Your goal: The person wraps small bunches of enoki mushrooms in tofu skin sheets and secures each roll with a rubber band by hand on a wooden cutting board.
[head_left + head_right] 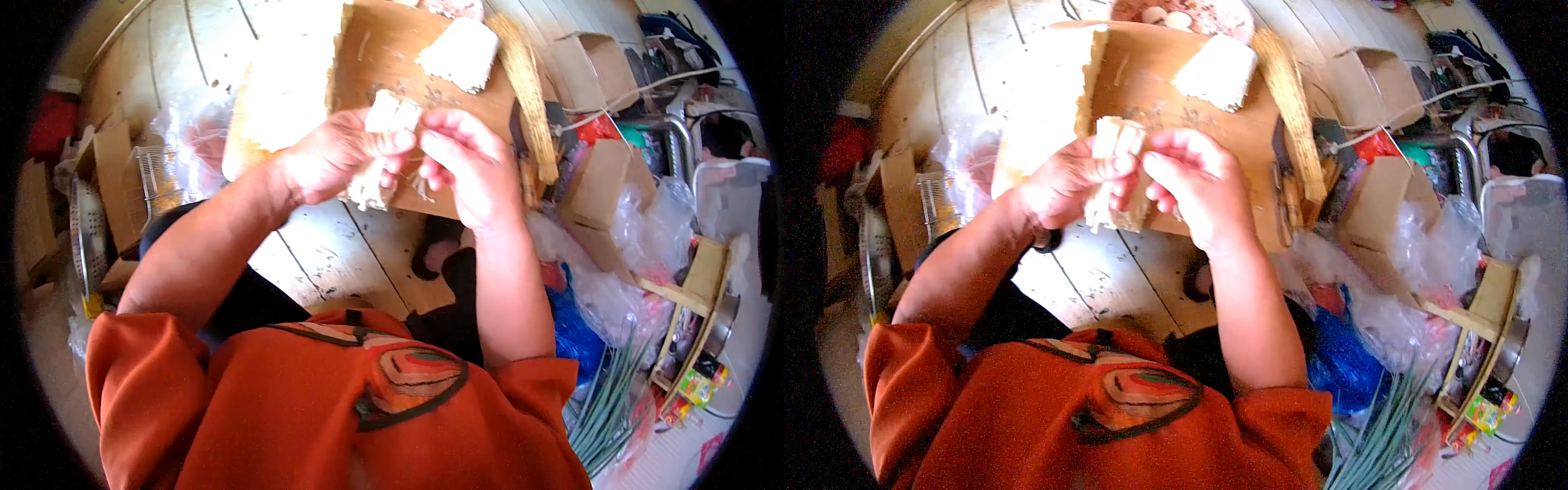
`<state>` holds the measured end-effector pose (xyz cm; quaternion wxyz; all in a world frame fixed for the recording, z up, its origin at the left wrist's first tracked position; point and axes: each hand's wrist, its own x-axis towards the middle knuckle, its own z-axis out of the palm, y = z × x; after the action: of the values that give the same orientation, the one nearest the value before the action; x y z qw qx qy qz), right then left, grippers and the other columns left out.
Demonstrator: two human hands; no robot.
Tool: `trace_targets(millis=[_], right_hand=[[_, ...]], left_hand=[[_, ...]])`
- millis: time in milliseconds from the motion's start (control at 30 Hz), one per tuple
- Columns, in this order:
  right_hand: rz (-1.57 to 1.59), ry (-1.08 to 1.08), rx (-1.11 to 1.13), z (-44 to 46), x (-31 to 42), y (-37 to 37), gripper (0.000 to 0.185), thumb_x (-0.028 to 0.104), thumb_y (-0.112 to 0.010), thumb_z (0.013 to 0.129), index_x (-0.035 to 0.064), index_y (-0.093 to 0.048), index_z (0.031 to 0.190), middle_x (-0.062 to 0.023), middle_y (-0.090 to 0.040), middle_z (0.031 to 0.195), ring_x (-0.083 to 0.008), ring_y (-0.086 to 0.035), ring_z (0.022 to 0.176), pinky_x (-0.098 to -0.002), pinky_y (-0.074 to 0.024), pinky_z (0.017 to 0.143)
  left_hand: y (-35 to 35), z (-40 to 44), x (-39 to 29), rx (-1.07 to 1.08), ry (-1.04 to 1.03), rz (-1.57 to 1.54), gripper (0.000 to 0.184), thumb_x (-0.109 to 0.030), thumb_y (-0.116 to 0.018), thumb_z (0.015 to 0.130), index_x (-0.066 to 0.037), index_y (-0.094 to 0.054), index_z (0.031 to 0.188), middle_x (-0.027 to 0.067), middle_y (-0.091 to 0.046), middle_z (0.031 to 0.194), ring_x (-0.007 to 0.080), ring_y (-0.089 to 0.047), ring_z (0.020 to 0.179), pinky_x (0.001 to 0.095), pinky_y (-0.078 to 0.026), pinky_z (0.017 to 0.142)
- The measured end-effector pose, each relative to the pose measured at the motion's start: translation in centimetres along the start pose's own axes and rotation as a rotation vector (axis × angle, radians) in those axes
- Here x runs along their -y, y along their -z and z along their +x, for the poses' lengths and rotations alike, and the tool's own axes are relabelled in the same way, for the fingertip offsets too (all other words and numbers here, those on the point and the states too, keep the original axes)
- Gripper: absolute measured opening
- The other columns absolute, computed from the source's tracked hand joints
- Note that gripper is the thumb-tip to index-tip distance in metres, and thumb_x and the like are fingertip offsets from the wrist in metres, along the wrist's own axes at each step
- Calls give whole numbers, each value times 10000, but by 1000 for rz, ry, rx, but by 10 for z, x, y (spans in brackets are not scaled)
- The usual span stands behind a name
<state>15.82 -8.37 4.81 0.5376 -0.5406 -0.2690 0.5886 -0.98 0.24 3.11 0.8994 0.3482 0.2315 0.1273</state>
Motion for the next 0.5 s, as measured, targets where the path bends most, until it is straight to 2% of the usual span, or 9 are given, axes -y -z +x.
trace_targets(millis=[167,233,300,400,500], right_hand=[[-34,39,-32,-1,1,-7,79,29,-626,858,0,-606,929,-27,-612,730,-74,-556,581,-205,-435,484],[-79,81,-37,0,1,-4,44,12,-619,854,12,-589,887,-33,-612,736,-79,-559,582,-208,-442,483],[-54,79,-13,0,3,-3,83,14,-623,850,20,-565,909,-35,-610,758,-79,-561,583,-204,-444,483],[-21,101,6,0,4,-4,118,19,-632,846,30,-546,926,-30,-599,755,-82,-562,580,-201,-441,478],[44,77,-95,-3,7,-2,116,29,-633,849,38,-551,930,-21,-589,751,-80,-553,559,-201,-435,467]], left_hand=[[-3,-1,1,30,-14,102,287,-345,-642,882,-71,-588,946,5,-561,707,119,-536,617,255,-457,588],[1,3,3,41,49,120,306,-364,-643,876,-71,-586,946,6,-559,704,119,-533,613,254,-460,581],[-2,3,3,32,48,204,317,-377,-635,878,-69,-595,943,5,-563,712,117,-533,611,254,-465,572],[-9,3,6,-27,61,82,258,-272,-709,834,-64,-607,947,13,-607,773,124,-556,621,252,-476,574],[-6,2,3,-14,62,120,299,-203,-749,797,-81,-579,1012,4,-592,780,115,-584,687,271,-517,616]])
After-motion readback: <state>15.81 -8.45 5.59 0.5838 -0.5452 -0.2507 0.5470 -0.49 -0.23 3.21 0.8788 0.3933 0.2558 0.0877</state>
